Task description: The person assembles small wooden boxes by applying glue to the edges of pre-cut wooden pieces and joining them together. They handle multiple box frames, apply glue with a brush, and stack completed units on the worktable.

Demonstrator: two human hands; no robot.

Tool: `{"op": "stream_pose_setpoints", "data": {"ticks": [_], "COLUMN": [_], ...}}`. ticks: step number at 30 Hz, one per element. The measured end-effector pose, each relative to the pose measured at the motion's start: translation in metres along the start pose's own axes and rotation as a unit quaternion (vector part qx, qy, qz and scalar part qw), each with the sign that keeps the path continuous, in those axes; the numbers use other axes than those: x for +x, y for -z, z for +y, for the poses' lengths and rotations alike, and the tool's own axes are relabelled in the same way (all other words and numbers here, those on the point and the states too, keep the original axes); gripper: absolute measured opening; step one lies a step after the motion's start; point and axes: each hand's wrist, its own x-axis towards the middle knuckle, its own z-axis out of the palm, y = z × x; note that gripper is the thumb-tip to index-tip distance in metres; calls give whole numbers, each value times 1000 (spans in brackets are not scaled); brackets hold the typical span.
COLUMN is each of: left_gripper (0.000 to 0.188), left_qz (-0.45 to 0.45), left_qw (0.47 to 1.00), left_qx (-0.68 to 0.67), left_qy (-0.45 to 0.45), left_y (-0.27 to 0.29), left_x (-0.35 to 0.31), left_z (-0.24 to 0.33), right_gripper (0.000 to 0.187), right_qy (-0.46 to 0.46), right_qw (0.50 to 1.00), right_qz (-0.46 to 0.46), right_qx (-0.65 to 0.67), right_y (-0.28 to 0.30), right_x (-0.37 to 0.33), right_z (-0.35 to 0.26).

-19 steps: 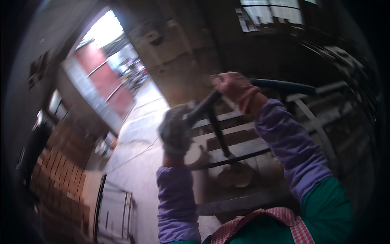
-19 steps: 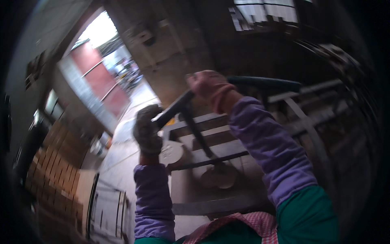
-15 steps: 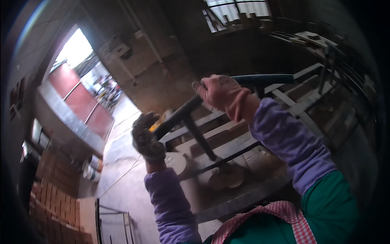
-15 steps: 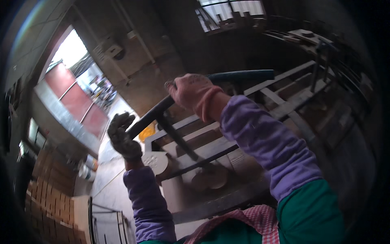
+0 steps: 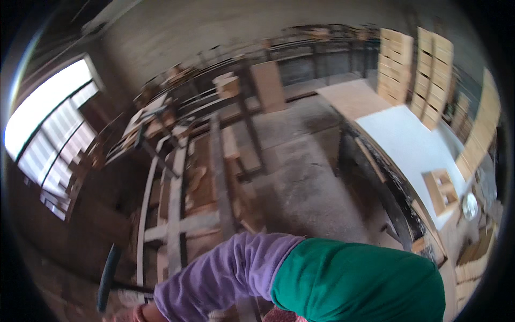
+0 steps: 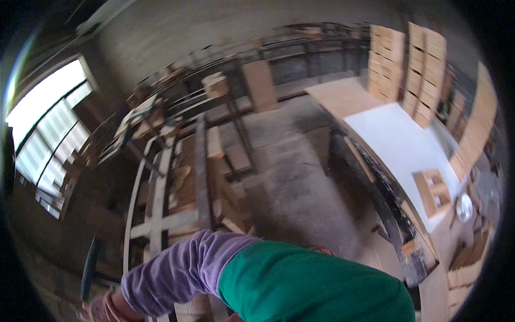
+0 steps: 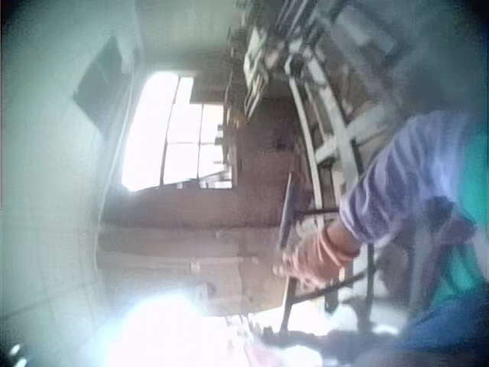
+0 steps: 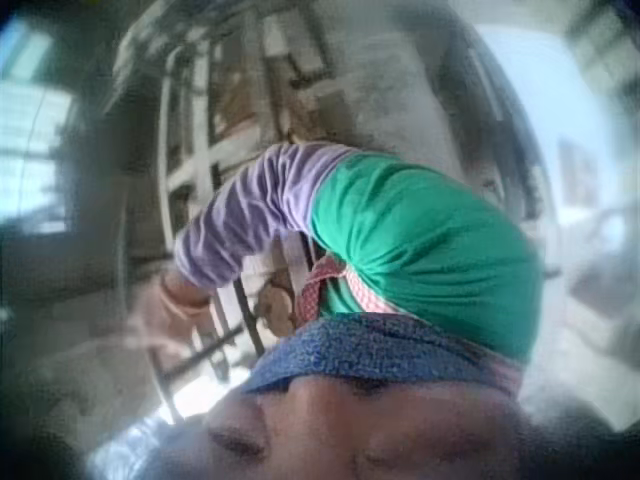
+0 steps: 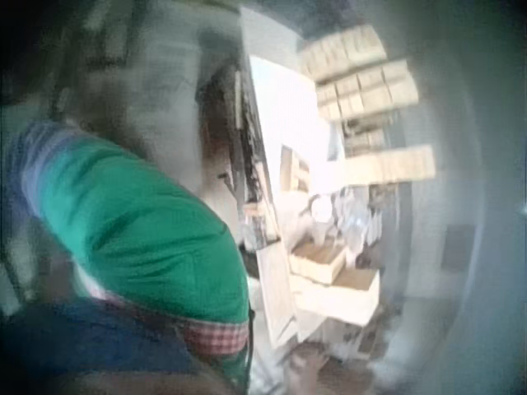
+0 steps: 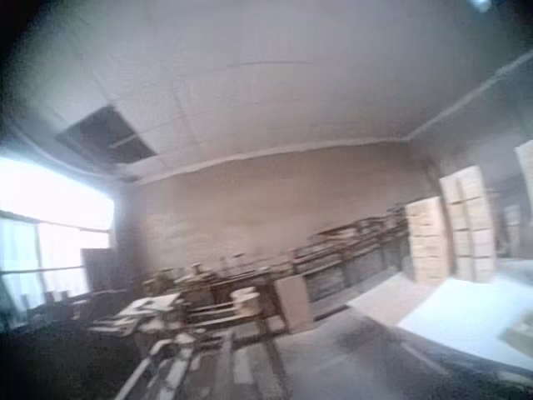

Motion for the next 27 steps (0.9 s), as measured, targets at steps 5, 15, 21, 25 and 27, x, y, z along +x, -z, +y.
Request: {"op": "stream_pose_setpoints", "data": {"ticks": [5, 15, 21, 25, 27], "left_gripper": [54, 61, 64, 67, 68], "left_qz": [-53, -137, -155, -165, -162], "left_qw": [992, 935, 891, 850, 824], "left_qx": [-108, -313, -406, -468, -502], "left_qy": [-23, -97, -135, -178, -205], "left_y": [-111, -294, -365, -395, -405], "left_x": [6, -1, -20, -37, -45], "left_z": [98, 335, 478, 566, 609], "right_gripper": [56, 40, 44, 45, 49], "right_qy": [99, -404, -600, -602, -701], "right_qw": [964, 900, 773, 771, 636], "right_qz": [219, 156, 205, 161, 321], "right_qx": [-111, -48, -11, -131, 26], "right_y": [39, 93, 86, 61, 38], "right_x": [-99, -420, -619, -714, -744], "right_z": [32, 107, 83, 48, 32]}}
